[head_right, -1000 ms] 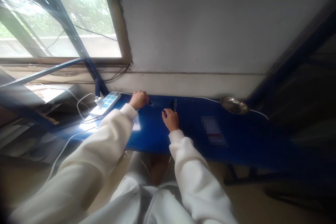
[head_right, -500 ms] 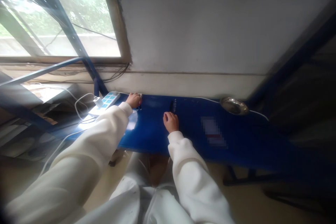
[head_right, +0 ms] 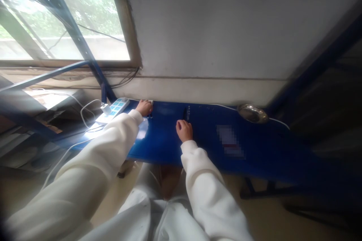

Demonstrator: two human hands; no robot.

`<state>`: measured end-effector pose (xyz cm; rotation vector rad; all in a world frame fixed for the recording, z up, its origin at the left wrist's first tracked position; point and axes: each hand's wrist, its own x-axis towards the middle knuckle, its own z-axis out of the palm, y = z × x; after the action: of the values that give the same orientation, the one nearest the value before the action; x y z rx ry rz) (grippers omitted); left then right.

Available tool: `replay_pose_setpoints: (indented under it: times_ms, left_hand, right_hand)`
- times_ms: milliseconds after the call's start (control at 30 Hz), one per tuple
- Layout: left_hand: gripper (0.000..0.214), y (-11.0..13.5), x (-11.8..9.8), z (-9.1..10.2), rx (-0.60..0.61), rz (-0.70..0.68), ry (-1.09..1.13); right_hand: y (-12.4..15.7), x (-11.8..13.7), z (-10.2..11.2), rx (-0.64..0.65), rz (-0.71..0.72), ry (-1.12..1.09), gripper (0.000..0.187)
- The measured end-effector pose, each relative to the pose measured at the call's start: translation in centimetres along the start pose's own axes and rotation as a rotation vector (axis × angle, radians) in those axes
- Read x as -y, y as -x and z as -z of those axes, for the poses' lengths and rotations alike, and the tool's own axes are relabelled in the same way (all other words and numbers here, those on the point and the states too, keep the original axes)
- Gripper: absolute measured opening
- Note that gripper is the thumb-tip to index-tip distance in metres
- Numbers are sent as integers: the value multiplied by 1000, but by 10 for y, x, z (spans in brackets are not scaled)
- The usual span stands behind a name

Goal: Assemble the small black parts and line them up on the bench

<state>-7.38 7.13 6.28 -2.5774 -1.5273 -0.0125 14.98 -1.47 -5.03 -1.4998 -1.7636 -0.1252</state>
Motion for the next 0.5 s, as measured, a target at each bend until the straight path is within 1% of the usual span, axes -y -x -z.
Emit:
replay_pose_setpoints:
  times_ms: [100,267,500]
  left_hand:
    - [7,0,0,1,8,-2,5]
    - [7,1,1,0,-15,8,26]
    - [8,2,1,0,6,13,18]
  right_hand:
    - [0,0,0,6,-2,5,26]
    - [-1,-1,0,-1,-1,-10,26]
    - [0,-4,-3,-10,-2,-3,25]
